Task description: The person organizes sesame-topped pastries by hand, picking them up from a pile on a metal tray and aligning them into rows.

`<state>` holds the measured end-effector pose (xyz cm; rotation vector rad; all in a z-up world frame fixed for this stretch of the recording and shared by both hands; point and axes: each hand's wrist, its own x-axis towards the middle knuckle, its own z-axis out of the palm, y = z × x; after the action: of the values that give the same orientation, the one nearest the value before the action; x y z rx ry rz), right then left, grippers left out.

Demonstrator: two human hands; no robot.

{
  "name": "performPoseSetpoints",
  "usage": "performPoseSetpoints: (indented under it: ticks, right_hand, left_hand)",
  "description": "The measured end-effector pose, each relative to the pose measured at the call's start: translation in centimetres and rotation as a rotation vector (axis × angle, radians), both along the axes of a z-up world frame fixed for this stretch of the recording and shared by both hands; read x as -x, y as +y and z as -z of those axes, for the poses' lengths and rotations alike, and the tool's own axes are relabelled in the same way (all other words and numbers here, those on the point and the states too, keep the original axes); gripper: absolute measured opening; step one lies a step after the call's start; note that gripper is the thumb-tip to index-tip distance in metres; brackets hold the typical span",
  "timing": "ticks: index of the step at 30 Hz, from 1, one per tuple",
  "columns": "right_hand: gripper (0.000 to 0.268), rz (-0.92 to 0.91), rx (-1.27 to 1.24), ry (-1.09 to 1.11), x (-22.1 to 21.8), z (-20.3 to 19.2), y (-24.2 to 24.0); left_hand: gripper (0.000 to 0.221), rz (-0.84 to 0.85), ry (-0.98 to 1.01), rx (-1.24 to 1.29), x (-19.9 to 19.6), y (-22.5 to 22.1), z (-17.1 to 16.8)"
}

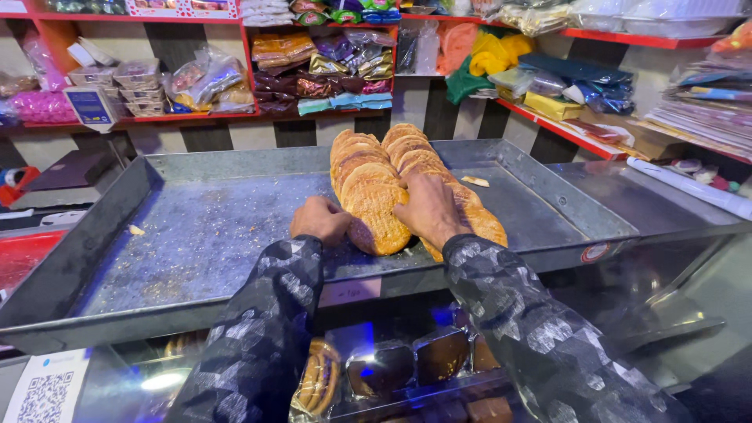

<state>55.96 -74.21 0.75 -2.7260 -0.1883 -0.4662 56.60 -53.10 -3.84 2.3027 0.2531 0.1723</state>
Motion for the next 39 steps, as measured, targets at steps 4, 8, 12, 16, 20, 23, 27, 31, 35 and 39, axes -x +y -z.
performPoseSetpoints:
  ticks: [4,8,12,16,20,23,27,31,35,39]
  right_hand:
    - [0.047,-0.010,-0.005,0.023,0.5,-0.4,0.1]
    - [0.046,0.000,-0.041,0.017,0.0,-0.1,0.0]
    - [0.043,0.001,-0.069,0.012,-0.4,-0.3,-0.5]
    - [0.040,0.011,-0.096,-0.017,1.4,-1.9,-0.5]
    - [0.046,-0.004,-0.308,-0.052,1.3,-2.5,-1.0]
    - [0.048,-0.043,-0.547,-0.054,1.4,-2.4,-0.8]
    - [0.046,-0.230,-1.034,-0.104,-1.8,0.0,-1.0]
    - [0.051,-0.258,-1.223,-0.097,2.9,-1.2,0.1]
    - [0.054,-0.256,-1.337,-0.021,4.7,-0.7,0.4]
    - [0.081,-0.297,-1.226,0.076,7.4,-0.5,0.4]
  left_hand:
    - [0.027,0.033,0.040,-0.003,2.3,-0.2,-1.9]
    - [0.025,-0.002,0.054,-0.003,1.6,0.0,-1.4]
    - [0.028,-0.004,0.023,-0.037,1.1,0.5,-1.4]
    - [0.032,-0.034,-0.056,-0.016,3.4,-0.3,-3.1]
    - [0.027,-0.089,-0.156,0.099,4.2,-0.6,-3.9]
    - [0.024,-0.092,-0.226,0.172,3.8,-0.5,-4.2]
    - [0.035,-0.007,-0.380,0.370,1.5,-0.5,-2.4]
    - [0.072,0.170,-0.349,0.789,10.5,-3.4,-7.8]
    - [0.083,0.292,-0.371,0.888,10.8,-3.3,-8.0]
    - [0.079,0.270,-0.448,0.857,8.3,-1.9,-6.1]
